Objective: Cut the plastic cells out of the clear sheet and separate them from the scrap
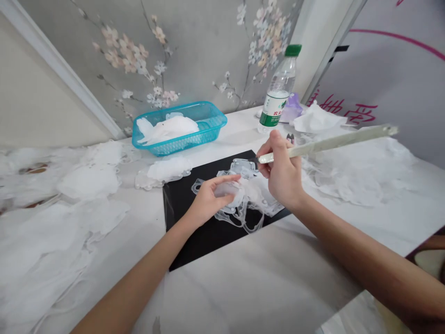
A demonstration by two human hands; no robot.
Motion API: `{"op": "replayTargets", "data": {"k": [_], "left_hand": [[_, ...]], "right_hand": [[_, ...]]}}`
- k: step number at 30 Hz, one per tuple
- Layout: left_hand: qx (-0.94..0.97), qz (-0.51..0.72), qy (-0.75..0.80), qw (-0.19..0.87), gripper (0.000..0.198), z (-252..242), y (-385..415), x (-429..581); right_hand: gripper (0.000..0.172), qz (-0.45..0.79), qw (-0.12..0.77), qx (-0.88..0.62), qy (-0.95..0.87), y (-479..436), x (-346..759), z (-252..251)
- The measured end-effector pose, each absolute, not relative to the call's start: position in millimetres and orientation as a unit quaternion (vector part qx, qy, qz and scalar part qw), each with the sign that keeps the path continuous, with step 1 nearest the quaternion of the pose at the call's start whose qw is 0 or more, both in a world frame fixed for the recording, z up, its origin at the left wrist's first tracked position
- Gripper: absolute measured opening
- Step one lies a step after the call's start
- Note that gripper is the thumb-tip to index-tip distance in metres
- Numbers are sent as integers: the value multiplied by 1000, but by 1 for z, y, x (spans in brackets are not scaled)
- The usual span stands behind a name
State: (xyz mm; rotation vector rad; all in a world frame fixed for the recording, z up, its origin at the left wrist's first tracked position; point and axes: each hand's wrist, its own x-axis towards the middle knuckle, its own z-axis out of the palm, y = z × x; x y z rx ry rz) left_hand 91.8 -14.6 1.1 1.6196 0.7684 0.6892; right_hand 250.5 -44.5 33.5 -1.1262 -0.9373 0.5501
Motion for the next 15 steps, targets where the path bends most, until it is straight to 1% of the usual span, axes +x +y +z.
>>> {"op": "replayTargets", "data": {"k": [3,6,9,11,13,15], "left_hand": [[676,333,351,557,47,-2,-16,94],[675,341,338,560,52,-5,-16,94],[656,369,330,570,49,-6,-15,93],[639,379,325,585,46,-6,-15,92],[638,372,328,589,45,-4,-16,93],[651,357,347,572,49,-3,-17,94]], "right_hand": [[49,208,665,-540,-472,-46,249,33],[49,201,596,-527,-571,-49,244,30],[50,198,542,-523,-627,-50,240,27],[50,205,543,-526,-621,-50,239,25],[49,225,574,-528,-584,-49,238,22],[50,243,611,-530,-536,-48,239,20]]}}
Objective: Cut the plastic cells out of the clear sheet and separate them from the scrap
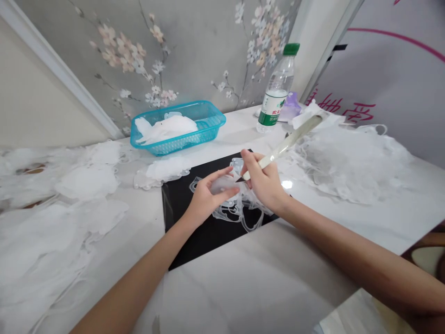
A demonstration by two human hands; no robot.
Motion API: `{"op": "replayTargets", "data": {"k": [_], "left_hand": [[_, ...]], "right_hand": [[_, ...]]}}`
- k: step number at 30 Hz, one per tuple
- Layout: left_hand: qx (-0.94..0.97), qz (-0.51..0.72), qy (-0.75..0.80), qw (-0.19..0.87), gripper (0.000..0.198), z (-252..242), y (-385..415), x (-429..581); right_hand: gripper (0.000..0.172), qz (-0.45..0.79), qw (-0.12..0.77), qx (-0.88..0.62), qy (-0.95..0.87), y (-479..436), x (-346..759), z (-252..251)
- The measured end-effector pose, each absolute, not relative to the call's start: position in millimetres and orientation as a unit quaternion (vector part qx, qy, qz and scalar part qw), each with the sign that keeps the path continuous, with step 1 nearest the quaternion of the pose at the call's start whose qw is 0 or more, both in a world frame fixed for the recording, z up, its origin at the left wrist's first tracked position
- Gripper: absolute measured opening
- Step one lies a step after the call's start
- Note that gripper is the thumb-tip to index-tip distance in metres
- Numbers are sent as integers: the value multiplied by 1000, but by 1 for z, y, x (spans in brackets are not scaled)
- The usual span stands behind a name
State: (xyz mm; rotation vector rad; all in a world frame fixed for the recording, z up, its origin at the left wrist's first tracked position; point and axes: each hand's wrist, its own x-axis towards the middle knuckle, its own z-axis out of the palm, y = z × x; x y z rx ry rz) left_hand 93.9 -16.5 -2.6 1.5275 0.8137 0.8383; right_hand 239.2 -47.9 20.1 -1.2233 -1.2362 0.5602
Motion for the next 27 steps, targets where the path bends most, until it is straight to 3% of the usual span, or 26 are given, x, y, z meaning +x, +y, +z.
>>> {"op": "replayTargets", "data": {"k": [8,13,19,27], "left_hand": [[696,322,335,547,41,-1,-14,93],[683,283,346,578,24,-1,-13,92],[659,319,337,592,27,-3,-12,93],[604,262,305,688,39,-3,0,82]], "right_hand": [[50,228,657,-529,-487,-52,238,25],[49,278,667,-518,-457,-57,232,30],[51,323,617,-539,-473,-55,229,21],[49,237,587,-563,-531,-54,227,9]]}}
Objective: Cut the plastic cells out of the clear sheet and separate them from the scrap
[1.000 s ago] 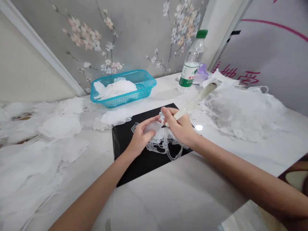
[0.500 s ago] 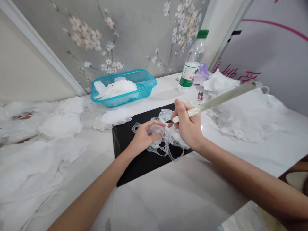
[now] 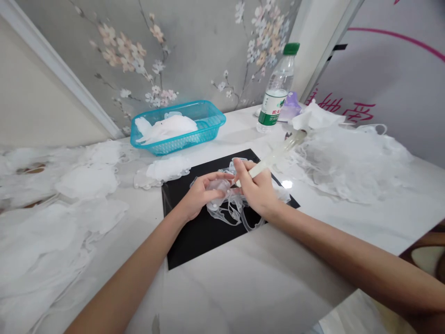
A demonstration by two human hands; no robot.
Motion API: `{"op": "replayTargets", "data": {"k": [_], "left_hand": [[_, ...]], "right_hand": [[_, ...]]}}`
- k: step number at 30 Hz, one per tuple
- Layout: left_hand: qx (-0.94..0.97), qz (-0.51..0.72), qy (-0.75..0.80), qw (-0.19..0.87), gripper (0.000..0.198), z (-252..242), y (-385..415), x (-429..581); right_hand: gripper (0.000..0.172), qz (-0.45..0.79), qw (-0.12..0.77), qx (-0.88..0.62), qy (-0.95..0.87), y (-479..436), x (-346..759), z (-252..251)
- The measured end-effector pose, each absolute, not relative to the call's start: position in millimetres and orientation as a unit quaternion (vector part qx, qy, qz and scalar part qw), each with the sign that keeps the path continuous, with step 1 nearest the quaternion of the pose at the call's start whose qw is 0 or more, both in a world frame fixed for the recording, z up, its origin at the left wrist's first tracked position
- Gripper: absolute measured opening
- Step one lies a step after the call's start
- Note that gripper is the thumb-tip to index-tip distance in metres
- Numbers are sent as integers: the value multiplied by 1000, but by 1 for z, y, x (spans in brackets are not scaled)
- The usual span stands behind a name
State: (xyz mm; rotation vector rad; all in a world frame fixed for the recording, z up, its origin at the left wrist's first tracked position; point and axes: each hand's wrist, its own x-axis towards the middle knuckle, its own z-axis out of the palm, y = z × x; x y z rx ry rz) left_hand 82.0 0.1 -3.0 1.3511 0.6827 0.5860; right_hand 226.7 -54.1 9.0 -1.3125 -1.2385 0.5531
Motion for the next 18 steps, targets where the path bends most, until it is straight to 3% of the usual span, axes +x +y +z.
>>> {"op": "replayTargets", "data": {"k": [18], "left_hand": [[565,237,293,734,47,-1,2,80]], "right_hand": [[47,203,596,-553,-546,-56,225,9]]}}
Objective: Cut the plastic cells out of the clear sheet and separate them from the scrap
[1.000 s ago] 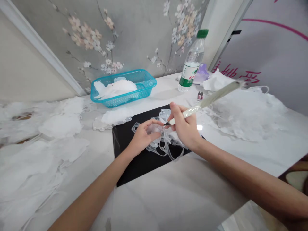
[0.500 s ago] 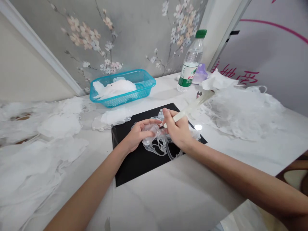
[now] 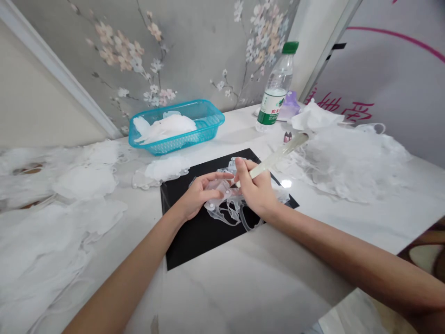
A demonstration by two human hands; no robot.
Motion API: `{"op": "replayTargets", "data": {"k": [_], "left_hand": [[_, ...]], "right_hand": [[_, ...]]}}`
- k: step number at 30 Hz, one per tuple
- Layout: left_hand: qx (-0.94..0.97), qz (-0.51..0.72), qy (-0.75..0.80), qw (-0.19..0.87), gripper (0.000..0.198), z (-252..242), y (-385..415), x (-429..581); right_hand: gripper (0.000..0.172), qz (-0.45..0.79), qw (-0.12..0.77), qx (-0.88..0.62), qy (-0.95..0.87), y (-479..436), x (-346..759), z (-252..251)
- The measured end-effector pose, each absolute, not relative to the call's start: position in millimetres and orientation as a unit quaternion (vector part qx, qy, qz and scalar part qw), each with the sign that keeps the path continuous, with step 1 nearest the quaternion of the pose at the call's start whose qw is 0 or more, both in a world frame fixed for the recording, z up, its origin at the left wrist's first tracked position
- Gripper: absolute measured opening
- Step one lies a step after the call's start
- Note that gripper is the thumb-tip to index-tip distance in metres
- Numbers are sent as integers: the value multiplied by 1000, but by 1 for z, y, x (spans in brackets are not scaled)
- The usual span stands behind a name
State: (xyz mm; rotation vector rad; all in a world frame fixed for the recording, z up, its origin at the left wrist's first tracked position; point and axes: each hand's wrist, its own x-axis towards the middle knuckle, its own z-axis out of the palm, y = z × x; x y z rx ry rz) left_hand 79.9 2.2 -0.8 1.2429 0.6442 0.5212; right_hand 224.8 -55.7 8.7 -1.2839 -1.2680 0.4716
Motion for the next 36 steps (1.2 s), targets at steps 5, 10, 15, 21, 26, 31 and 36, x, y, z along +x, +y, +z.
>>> {"op": "replayTargets", "data": {"k": [5,10,15,21,26,31,36], "left_hand": [[567,235,277,739,47,-1,3,80],[569,238,277,736,48,-1,4,80],[574,235,285,731,53,-2,3,80],[579,253,315,708,53,-5,3,82],[569,262,308,716,52,-3,-1,85],[564,264,318,715,50,0,-4,87],[557,260,307,726,50,-1,-2,86]], "right_hand": [[45,180,585,-560,-557,-55,225,7],[43,131,556,-572,-589,-55,224,5],[37,85,530,-570,-622,-54,222,3],[33,21,458,-575,-678,-54,220,0],[30,-6,402,-587,-702,-55,220,-5],[32,37,436,-582,-685,-56,222,-6],[36,84,514,-558,-646,-54,224,-6]]}}
